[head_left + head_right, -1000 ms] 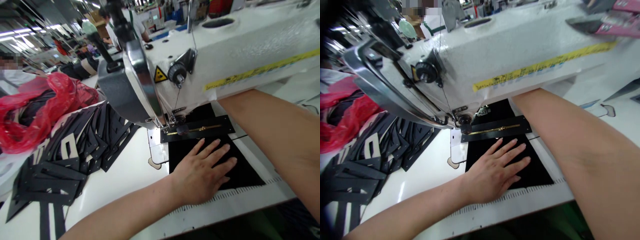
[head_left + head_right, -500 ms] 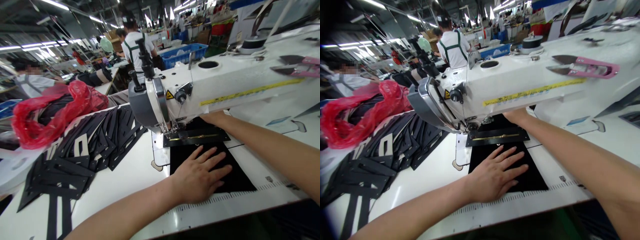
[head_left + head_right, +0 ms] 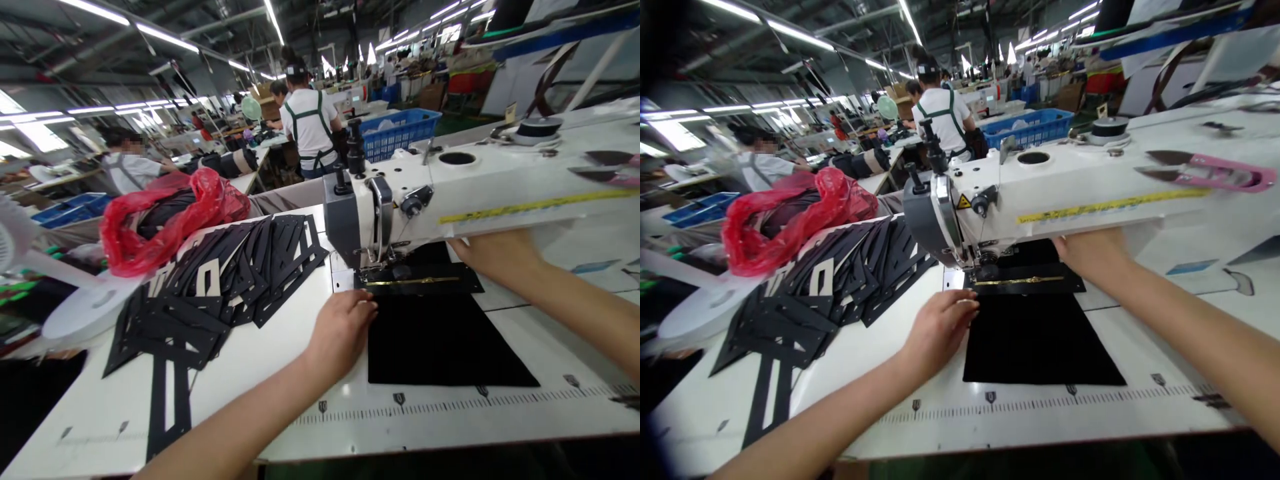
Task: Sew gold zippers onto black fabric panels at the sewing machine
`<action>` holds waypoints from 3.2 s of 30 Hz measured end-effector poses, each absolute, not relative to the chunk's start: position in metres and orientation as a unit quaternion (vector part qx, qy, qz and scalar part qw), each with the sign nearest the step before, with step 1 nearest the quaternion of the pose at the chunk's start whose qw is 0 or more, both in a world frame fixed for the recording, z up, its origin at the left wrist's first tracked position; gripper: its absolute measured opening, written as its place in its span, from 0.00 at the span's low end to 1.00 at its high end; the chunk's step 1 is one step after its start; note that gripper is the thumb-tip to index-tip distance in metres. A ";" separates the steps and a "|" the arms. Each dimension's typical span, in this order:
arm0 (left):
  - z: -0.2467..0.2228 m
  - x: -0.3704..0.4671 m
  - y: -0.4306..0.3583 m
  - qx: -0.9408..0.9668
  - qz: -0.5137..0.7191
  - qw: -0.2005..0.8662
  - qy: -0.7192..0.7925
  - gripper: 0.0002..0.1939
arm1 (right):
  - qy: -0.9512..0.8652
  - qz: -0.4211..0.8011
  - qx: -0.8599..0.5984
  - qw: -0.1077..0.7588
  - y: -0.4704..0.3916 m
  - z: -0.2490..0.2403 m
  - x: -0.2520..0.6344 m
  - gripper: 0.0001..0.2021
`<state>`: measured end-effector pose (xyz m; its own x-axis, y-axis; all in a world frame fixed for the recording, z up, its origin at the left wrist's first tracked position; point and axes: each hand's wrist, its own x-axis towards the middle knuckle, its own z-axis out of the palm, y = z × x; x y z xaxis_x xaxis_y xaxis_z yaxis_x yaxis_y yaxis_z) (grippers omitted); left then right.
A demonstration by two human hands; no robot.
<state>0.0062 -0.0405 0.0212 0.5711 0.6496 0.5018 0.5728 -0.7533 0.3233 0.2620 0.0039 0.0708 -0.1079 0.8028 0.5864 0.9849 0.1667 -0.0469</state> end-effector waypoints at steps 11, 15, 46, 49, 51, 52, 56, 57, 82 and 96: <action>0.032 -0.005 0.002 0.906 0.202 -0.006 0.371 0.08 | -0.832 -0.085 -0.523 0.166 -0.055 0.026 0.170 0.13; 0.031 -0.006 0.007 0.899 0.199 0.002 0.391 0.07 | -0.845 -0.074 -0.509 0.148 -0.037 0.022 0.167 0.13; 0.008 0.000 -0.005 0.909 0.246 -0.095 0.323 0.07 | -0.869 -0.073 -0.432 0.232 -0.026 0.006 0.181 0.16; 0.006 0.000 -0.002 0.907 0.251 -0.084 0.328 0.07 | -0.864 -0.065 -0.440 0.236 -0.025 0.006 0.181 0.16; 0.005 0.000 -0.001 0.905 0.257 -0.081 0.330 0.07 | -0.863 -0.055 -0.443 0.237 -0.024 0.006 0.181 0.16; 0.005 0.000 -0.001 0.905 0.259 -0.079 0.329 0.07 | -0.864 -0.050 -0.442 0.237 -0.024 0.007 0.181 0.16; 0.003 0.000 0.000 0.906 0.257 -0.076 0.327 0.06 | -0.864 -0.043 -0.440 0.240 -0.023 0.007 0.181 0.16; 0.003 0.000 0.001 0.906 0.255 -0.075 0.328 0.06 | -0.864 -0.043 -0.441 0.240 -0.022 0.007 0.181 0.16; -0.005 0.002 0.009 0.890 0.301 -0.041 0.340 0.05 | -0.859 -0.056 -0.440 0.253 -0.018 0.004 0.182 0.16; 0.023 -0.021 -0.026 0.901 0.229 0.024 0.367 0.07 | -0.847 -0.235 -0.442 0.179 -0.108 0.028 0.191 0.30</action>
<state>-0.0206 -0.0261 0.0234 0.6255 0.6729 0.3950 0.6505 -0.7293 0.2121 0.1908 -0.1081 0.0283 -0.5463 0.6641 0.5105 0.8322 0.4995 0.2408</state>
